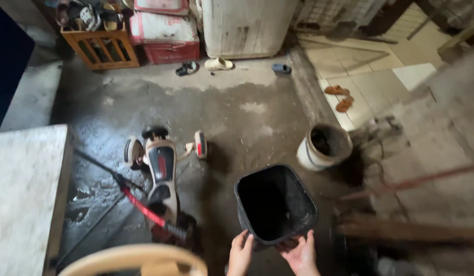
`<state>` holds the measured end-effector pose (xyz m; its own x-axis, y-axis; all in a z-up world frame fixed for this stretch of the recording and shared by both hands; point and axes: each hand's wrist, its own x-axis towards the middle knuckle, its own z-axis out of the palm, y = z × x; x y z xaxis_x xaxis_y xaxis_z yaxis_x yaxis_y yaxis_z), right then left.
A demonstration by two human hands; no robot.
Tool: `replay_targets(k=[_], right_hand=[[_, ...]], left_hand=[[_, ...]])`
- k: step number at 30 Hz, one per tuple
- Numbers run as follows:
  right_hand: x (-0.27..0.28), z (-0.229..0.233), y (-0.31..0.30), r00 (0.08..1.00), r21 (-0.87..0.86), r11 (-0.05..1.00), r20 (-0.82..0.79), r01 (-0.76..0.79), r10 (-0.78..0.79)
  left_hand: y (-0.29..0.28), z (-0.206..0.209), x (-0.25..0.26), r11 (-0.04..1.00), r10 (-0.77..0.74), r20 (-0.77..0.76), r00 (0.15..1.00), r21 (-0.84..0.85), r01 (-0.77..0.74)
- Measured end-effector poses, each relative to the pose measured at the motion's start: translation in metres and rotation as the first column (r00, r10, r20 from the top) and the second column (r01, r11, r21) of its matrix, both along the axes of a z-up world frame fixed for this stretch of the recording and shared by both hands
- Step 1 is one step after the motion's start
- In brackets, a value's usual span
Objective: The person empties a small black bin into a larger bag, then carries the bin through a cluttered garage and into a house. They pick up a dark cloth and a green strap, placing them into the bin. After moving through a living area, they place the bin in a kitchen, wash their hands at the sink, and retrieve a white basin and a dustpan with a brush from under the counter.
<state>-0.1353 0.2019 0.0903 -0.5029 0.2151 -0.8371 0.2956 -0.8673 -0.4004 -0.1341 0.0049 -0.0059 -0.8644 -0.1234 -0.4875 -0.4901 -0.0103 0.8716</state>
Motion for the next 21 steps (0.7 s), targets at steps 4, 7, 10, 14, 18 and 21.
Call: replay_targets(k=[4, 7, 10, 14, 18, 21], right_hand=[[-0.083, 0.051, 0.003, 1.0, -0.006, 1.0, 0.023, 0.01, -0.01], [-0.13, 0.089, 0.016, 0.997, -0.033, 0.999, -0.071, -0.039, 0.037], [-0.171, 0.116, 0.038, 0.99, 0.028, 0.996, -0.105, -0.088, 0.091], [-0.235, 0.138, 0.083, 0.987, -0.004, 0.997, -0.145, -0.071, 0.07], [-0.317, 0.149, 0.132, 0.965, 0.01, 0.991, -0.225, -0.134, 0.132], [-0.382, 0.164, 0.171, 0.924, 0.058, 0.978, -0.32, -0.201, 0.209]], left_hand=[[0.002, 0.041, -0.079, 0.998, -0.03, -0.035, 0.999, -0.054, 0.028], [0.014, 0.083, -0.136, 0.996, -0.051, -0.092, 0.994, -0.08, 0.044], [0.028, 0.123, -0.187, 0.997, -0.038, -0.038, 0.999, -0.062, 0.036], [0.061, 0.162, -0.269, 0.999, -0.002, -0.109, 0.994, -0.043, -0.003], [0.082, 0.186, -0.361, 0.967, -0.132, -0.308, 0.942, -0.247, 0.055], [0.108, 0.204, -0.433, 0.956, -0.197, -0.265, 0.944, -0.266, 0.125]])
